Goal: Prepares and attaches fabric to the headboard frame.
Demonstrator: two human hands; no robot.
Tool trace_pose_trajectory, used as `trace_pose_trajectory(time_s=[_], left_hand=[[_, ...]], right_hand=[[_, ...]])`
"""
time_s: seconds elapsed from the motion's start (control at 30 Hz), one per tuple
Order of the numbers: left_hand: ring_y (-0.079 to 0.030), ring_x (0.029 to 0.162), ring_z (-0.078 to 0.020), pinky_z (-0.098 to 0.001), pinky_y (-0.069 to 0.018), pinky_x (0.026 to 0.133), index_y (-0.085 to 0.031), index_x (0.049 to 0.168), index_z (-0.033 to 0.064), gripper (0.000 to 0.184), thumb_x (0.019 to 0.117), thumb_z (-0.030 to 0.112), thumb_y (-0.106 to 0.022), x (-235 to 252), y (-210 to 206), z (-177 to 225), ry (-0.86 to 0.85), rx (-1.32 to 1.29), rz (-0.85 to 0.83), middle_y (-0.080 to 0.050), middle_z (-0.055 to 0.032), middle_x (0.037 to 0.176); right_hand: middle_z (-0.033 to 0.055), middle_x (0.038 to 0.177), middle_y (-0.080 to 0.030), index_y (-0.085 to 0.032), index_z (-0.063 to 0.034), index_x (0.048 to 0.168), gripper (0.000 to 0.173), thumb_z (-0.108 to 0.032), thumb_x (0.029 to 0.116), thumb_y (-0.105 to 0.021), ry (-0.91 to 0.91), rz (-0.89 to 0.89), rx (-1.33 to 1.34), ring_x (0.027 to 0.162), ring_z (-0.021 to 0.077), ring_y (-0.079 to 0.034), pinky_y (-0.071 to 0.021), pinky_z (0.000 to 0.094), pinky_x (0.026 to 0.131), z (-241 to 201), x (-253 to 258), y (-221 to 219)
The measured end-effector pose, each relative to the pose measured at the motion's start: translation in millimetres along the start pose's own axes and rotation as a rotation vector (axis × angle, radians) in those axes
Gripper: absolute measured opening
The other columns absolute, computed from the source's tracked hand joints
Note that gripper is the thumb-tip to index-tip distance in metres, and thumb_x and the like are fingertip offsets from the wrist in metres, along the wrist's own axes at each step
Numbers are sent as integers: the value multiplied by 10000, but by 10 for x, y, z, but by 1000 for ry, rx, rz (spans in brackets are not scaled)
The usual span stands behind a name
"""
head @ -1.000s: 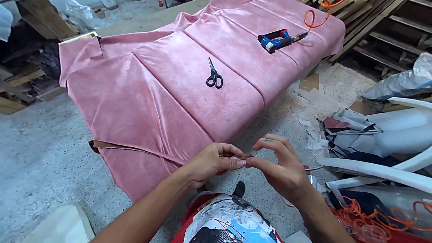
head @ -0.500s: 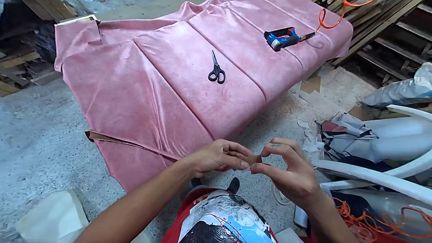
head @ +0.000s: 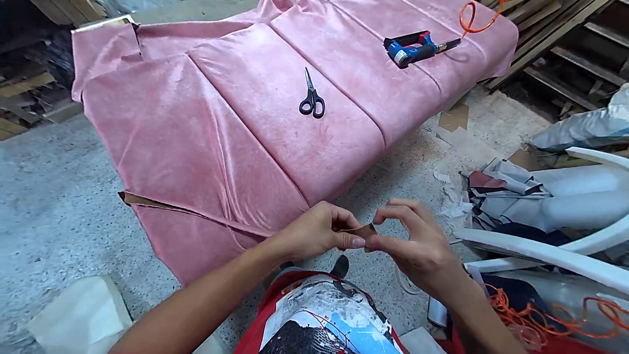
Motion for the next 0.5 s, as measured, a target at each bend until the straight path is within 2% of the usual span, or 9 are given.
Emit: trace_pose_trajectory(time_s=[0.03, 0.1, 0.13, 0.2, 0.27, 0.33, 0.47, 0.5], left_hand=[[-695, 782, -94, -260, -594, 740, -755, 984, 69, 125, 916, 169, -788, -4, -16, -1, -33, 85, 71, -744, -21, 892], [-708, 835, -55, -256, -610, 774, -762, 944, 127, 56, 923, 175, -781, -20, -59, -23, -89, 213, 199, -763, 51, 978], [-714, 855, -46, -255, -615, 786, -771, 944, 141, 28, 932, 167, -767, -24, -83, -49, -116, 228, 251, -769, 70, 1011], [-723, 836, -56, -259, -625, 777, -769, 987, 157, 48, 945, 171, -752, -19, -129, -108, -159, 204, 341, -771, 69, 992], [-721, 828, -53, -253, -624, 767, -741, 1076, 185, 143, 938, 210, -767, -9, -146, -142, -173, 196, 411, -765, 77, 972], [-735, 877, -49, -264, -637, 808, -750, 1171, 219, 253, 923, 256, -787, -8, -131, -150, -154, 179, 453, -775, 92, 1021], [-694, 801, -33, -253, -615, 715, -802, 1108, 328, 259, 860, 396, -832, 5, -99, -160, -104, 240, 512, -740, 124, 928], [-679, 768, -36, -249, -600, 682, -813, 1075, 324, 231, 855, 392, -836, 12, -96, -157, -101, 234, 510, -729, 118, 890]], right_hand=[[5, 1164, -666, -778, -272, 967, 67, -248, 970, -715, -76, -11, 8, 1217, 201, -586, -533, 400, 990, 25, -13, -24], [-30, 1127, -690, -772, -225, 940, 62, -251, 962, -720, -232, 26, 54, 1017, 93, -666, -600, 298, 844, 64, -43, -90], [-52, 1085, -712, -768, -201, 935, 62, -242, 957, -728, -302, 53, 88, 961, 64, -692, -618, 272, 808, 74, -56, -126], [-83, 978, -738, -752, -182, 933, 33, -206, 947, -734, -427, 111, 171, 852, 46, -713, -642, 264, 755, 76, -84, -206], [-85, 899, -744, -749, -186, 939, 21, -181, 921, -759, -541, 178, 251, 774, 63, -721, -655, 279, 713, 58, -101, -269], [-63, 858, -754, -750, -180, 939, 66, -153, 891, -787, -632, 229, 338, 741, 101, -732, -662, 304, 691, 38, -90, -291], [-17, 852, -748, -730, -166, 945, 159, -102, 837, -826, -703, 291, 477, 747, 156, -729, -657, 337, 684, -7, -33, -313], [-6, 849, -745, -726, -167, 939, 166, -101, 828, -829, -725, 298, 503, 741, 167, -726, -654, 340, 678, -14, -21, -310]])
Point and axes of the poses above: each hand's wrist, its own x-axis towards the middle knuckle, its own y-axis out of the back of the hand, z = x × y, the point moved 2 cm from there along x, towards the middle knuckle
